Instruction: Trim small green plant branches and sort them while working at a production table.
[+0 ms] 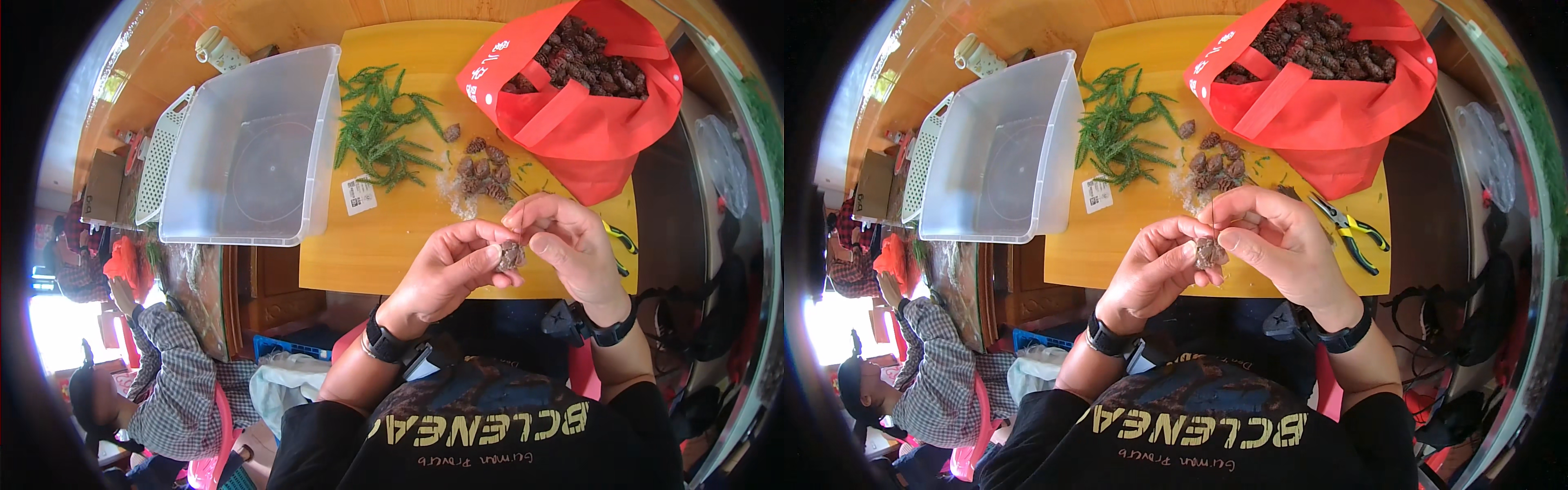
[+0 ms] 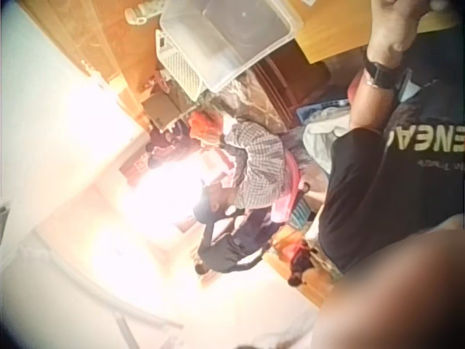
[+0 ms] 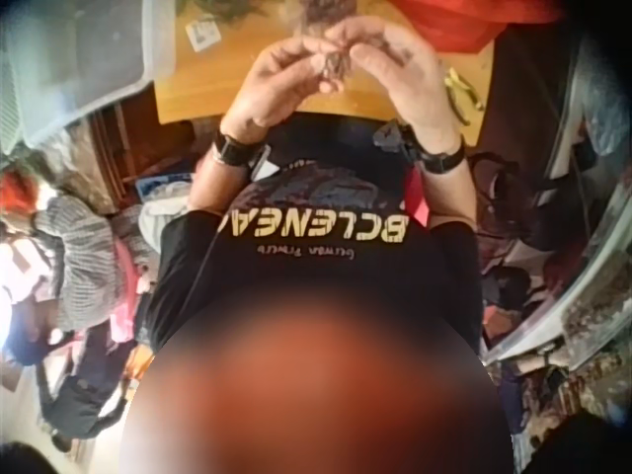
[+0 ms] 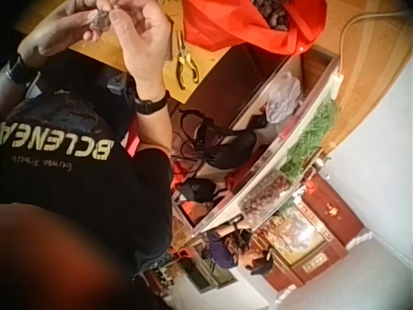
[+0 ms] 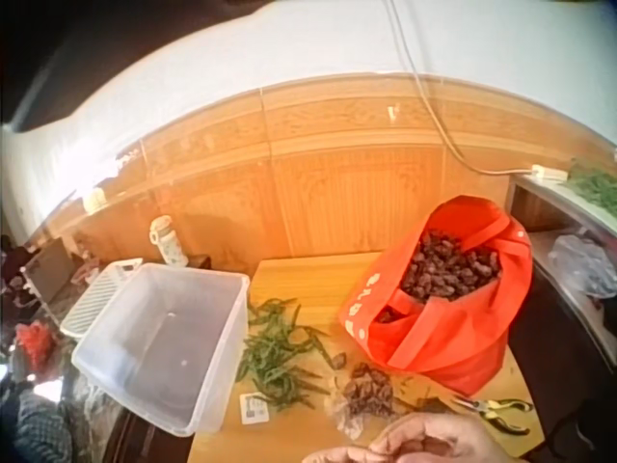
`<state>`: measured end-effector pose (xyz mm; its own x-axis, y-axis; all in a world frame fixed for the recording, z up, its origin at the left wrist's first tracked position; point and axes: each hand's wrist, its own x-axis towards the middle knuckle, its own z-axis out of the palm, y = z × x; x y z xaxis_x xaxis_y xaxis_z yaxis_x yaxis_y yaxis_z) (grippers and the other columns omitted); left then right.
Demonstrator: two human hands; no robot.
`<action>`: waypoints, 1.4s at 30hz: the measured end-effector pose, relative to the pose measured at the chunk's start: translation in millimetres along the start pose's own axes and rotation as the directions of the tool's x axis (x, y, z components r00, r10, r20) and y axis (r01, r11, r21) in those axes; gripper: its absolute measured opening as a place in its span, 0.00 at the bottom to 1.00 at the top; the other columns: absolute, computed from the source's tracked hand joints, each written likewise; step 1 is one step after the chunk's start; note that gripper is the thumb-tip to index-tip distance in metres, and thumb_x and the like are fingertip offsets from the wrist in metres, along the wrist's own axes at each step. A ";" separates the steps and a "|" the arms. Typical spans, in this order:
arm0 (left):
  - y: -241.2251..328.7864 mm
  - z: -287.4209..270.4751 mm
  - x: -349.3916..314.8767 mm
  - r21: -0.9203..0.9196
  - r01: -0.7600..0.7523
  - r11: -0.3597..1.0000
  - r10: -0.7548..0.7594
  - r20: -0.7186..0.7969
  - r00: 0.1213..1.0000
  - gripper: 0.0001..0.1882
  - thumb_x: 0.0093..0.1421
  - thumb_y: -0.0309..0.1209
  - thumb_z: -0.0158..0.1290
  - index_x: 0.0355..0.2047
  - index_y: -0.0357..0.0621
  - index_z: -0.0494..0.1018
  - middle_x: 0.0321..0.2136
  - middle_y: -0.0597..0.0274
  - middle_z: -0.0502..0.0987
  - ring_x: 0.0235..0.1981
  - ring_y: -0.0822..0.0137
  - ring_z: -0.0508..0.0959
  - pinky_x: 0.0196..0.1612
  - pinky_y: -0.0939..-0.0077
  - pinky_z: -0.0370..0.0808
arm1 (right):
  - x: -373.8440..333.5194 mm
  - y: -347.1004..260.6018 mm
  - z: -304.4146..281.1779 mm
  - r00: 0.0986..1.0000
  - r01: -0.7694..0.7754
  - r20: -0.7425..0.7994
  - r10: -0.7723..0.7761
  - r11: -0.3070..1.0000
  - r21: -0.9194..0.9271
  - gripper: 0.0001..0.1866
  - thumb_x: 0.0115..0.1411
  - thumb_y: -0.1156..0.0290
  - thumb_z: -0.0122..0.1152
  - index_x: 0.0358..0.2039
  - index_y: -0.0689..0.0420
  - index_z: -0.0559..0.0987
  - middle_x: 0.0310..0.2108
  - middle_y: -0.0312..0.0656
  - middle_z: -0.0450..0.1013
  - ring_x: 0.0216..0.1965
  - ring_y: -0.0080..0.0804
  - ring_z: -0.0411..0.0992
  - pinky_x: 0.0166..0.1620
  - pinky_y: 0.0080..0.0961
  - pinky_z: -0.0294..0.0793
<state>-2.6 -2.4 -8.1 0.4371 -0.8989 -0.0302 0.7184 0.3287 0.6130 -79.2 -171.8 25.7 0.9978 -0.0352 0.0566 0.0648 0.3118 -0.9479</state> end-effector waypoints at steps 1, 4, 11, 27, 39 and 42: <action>0.2 -1.0 0.2 0.000 0.000 1.000 0.000 -0.001 1.000 0.12 0.61 0.28 0.49 0.44 0.36 0.69 0.36 0.59 0.74 0.34 0.66 0.78 0.38 0.79 0.76 | 0.4 1.1 0.1 1.000 -0.001 0.000 0.001 1.000 0.001 0.13 0.57 0.68 0.57 0.38 0.64 0.72 0.41 0.42 0.68 0.41 0.25 0.68 0.45 0.21 0.67; 0.8 -3.3 0.7 -0.016 0.017 1.000 -0.017 0.006 1.000 0.12 0.61 0.28 0.48 0.44 0.36 0.69 0.36 0.58 0.74 0.34 0.65 0.78 0.38 0.79 0.76 | 1.7 4.4 0.8 1.000 0.027 -0.010 -0.027 0.999 0.021 0.12 0.57 0.69 0.57 0.36 0.63 0.72 0.40 0.42 0.68 0.41 0.26 0.67 0.46 0.22 0.66; 0.7 -6.0 0.7 -0.017 0.021 1.000 -0.021 -0.009 1.000 0.12 0.61 0.27 0.48 0.44 0.36 0.69 0.36 0.54 0.74 0.33 0.64 0.78 0.37 0.79 0.76 | 3.2 9.6 2.4 0.999 0.020 -0.038 -0.018 0.998 0.058 0.10 0.58 0.70 0.56 0.35 0.62 0.71 0.38 0.42 0.67 0.42 0.26 0.67 0.47 0.22 0.65; 7.5 7.9 -1.6 0.457 -0.329 0.826 0.373 -0.007 0.928 0.10 0.50 0.14 0.55 0.34 0.34 0.70 0.37 0.53 0.73 0.40 0.68 0.75 0.44 0.75 0.74 | 2.2 5.5 -11.1 0.957 0.255 0.188 -0.218 0.946 -0.198 0.07 0.53 0.83 0.56 0.27 0.55 0.73 0.43 0.46 0.65 0.44 0.31 0.67 0.49 0.26 0.68; 7.4 10.1 -1.7 0.548 -0.386 0.742 0.443 0.031 0.896 0.09 0.48 0.14 0.57 0.29 0.37 0.71 0.35 0.52 0.74 0.38 0.67 0.75 0.42 0.75 0.74 | 0.6 1.8 -9.9 0.950 0.289 0.186 -0.251 0.933 -0.216 0.10 0.50 0.86 0.58 0.24 0.53 0.75 0.42 0.46 0.65 0.43 0.30 0.67 0.47 0.25 0.70; 7.3 9.6 -1.3 0.585 -0.406 0.702 0.463 0.058 0.884 0.08 0.48 0.14 0.57 0.28 0.37 0.72 0.35 0.52 0.74 0.37 0.67 0.76 0.42 0.75 0.74 | -0.2 1.0 -10.3 0.952 0.284 0.182 -0.247 0.933 -0.220 0.10 0.50 0.86 0.58 0.24 0.54 0.75 0.42 0.45 0.65 0.43 0.30 0.67 0.46 0.25 0.70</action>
<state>-3.1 -1.6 3.9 0.6877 -0.6596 0.3033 0.0103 0.4266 0.9044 -79.6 -181.2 21.5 0.9365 0.0625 0.3451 0.3406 0.0719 -0.9374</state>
